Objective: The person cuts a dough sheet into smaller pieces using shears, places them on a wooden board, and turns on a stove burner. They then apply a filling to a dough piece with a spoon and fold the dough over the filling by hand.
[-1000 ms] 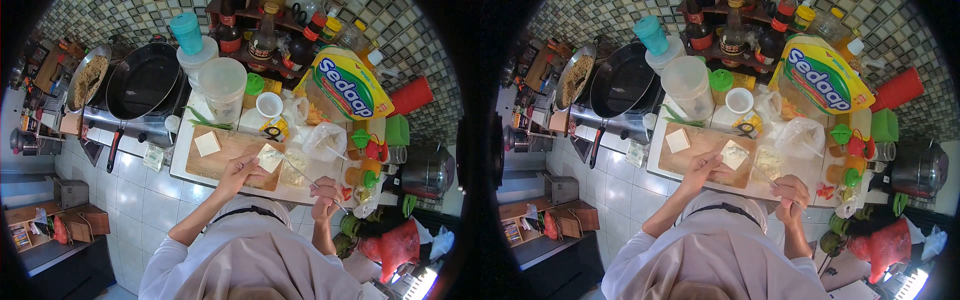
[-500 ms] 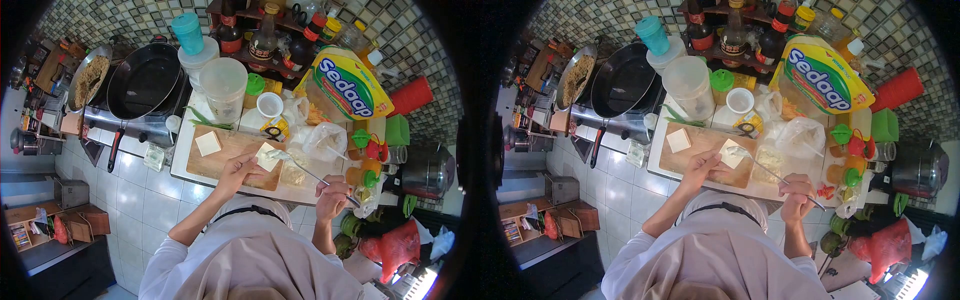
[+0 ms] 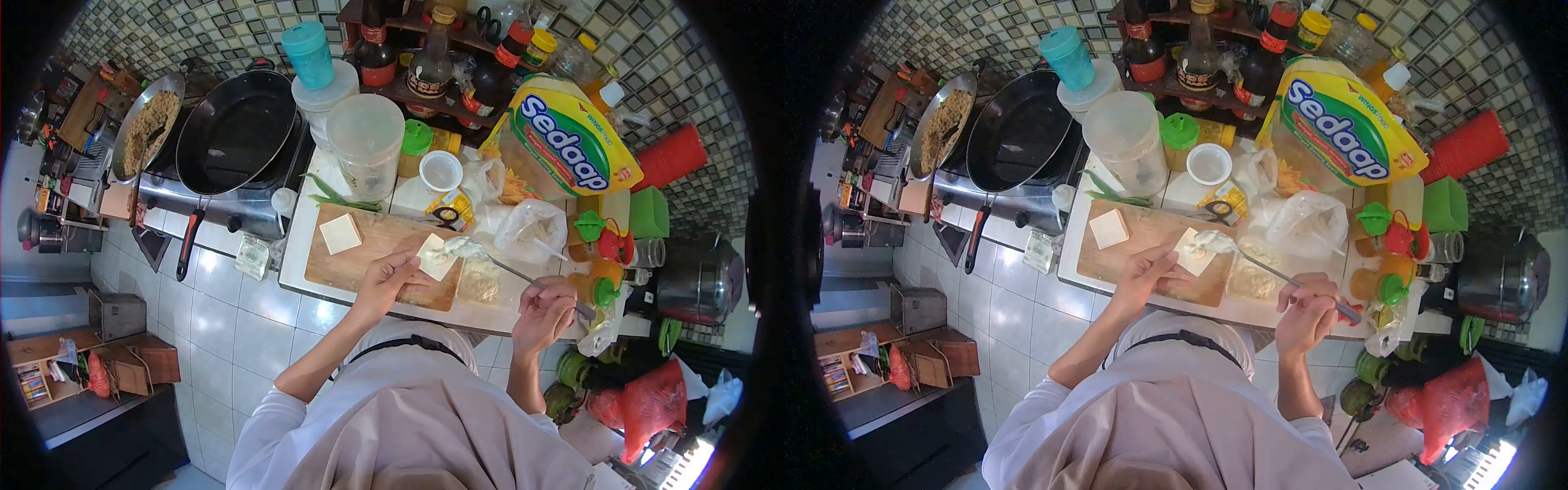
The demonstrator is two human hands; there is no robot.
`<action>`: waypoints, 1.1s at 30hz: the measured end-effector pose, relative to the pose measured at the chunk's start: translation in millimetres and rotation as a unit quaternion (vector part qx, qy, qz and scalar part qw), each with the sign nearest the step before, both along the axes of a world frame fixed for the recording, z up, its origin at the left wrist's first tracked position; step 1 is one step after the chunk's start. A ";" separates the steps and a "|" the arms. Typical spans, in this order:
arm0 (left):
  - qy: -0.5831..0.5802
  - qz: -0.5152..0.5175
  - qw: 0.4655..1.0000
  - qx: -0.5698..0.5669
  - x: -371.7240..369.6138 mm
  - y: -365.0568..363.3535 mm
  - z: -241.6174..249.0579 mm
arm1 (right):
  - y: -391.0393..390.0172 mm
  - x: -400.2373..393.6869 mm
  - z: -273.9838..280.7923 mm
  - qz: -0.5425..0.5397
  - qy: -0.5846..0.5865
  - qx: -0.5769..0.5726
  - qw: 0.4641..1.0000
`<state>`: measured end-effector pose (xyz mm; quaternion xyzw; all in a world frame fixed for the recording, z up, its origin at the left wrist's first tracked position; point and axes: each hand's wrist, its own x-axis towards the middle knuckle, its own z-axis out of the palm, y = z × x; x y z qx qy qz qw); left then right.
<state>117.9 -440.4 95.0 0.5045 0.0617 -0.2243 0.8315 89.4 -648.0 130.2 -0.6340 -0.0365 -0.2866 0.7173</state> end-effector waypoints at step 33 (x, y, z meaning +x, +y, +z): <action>-0.003 0.007 1.000 0.016 3.8 -1.3 -15.1 | -96.6 -40.6 -77.0 -0.295 0.133 0.022 0.946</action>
